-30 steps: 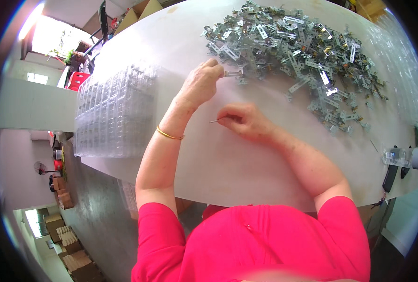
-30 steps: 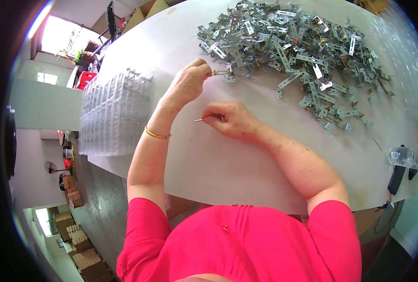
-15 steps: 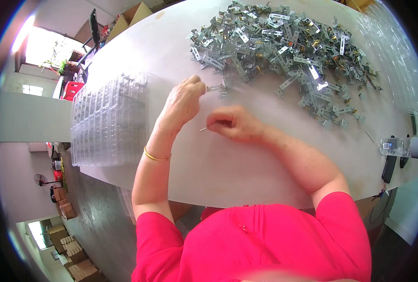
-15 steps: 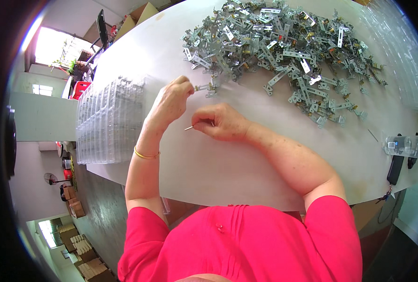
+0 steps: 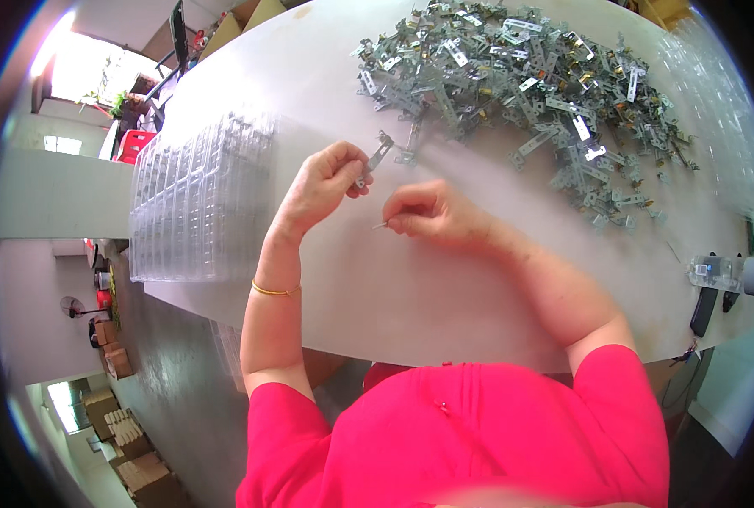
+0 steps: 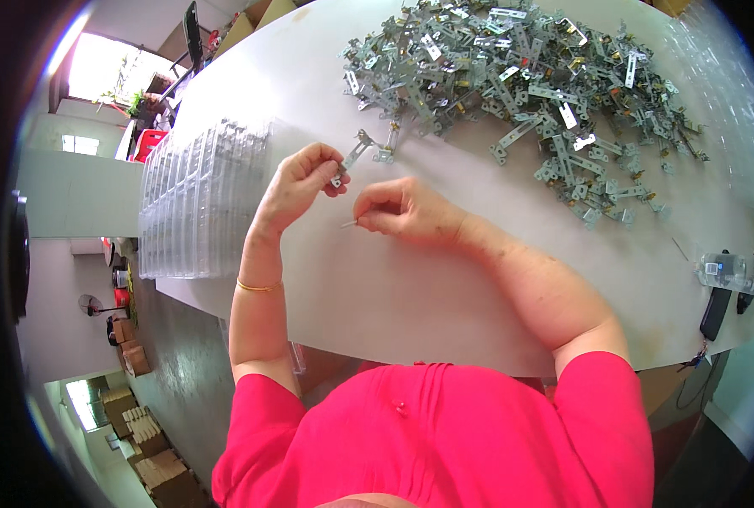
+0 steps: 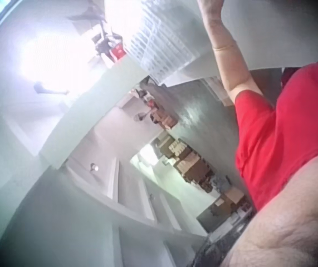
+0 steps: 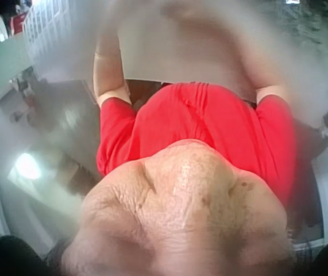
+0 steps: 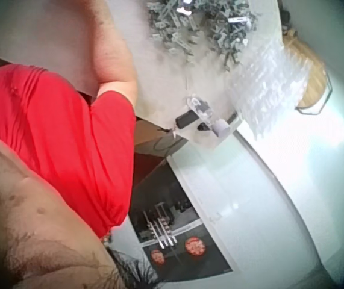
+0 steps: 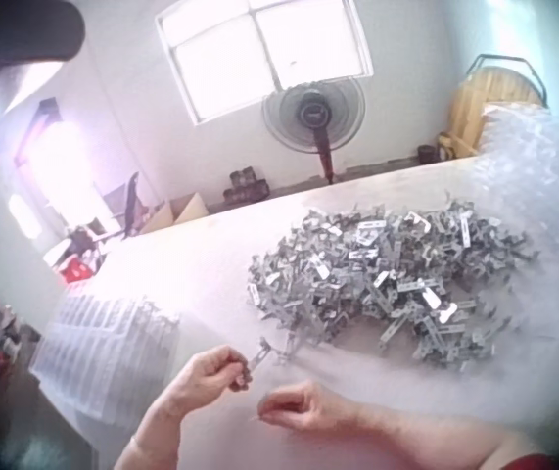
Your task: Manually assemble small metal hinges or brackets by inserting a pin into the joint and placing the finished piece into a plastic tray.
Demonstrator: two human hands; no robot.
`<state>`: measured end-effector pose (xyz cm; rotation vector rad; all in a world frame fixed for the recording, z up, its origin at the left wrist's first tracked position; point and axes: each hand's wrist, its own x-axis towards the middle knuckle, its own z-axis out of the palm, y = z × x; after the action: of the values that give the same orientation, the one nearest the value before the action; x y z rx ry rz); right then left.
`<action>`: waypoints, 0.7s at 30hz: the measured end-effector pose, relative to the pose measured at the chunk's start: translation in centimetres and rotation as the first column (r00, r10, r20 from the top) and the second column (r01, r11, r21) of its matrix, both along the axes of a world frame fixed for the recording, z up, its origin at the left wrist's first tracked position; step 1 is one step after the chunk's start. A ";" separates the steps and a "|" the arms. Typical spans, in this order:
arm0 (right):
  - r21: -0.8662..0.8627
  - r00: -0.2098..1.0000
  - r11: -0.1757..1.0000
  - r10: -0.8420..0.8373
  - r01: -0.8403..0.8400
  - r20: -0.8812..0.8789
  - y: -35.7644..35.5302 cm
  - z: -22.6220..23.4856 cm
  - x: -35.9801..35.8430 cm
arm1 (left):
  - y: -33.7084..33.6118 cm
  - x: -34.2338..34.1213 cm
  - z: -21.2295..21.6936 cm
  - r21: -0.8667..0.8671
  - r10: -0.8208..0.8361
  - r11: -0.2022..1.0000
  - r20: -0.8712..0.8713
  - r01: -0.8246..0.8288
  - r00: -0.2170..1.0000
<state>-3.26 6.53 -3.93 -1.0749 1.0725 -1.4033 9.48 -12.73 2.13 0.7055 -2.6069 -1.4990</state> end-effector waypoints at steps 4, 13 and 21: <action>0.038 0.993 0.998 -0.051 0.047 0.103 -0.3 0.2 -0.4 | -0.7 1.6 -1.0 0.405 0.157 0.903 -0.005 -0.142 0.988; 0.113 0.991 0.990 -0.091 0.080 0.096 -0.4 0.8 -0.8 | -1.0 3.2 -2.6 -0.280 0.370 0.897 0.049 -0.342 0.928; 0.060 0.978 0.984 -0.172 0.165 0.122 -0.6 0.3 -1.1 | 1.7 0.5 -4.3 -0.696 0.055 0.692 -0.216 -0.193 0.975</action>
<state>-4.36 5.95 -3.66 -0.8624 1.1200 -1.5496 10.00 -11.03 -2.20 0.5876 -2.6050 -0.3774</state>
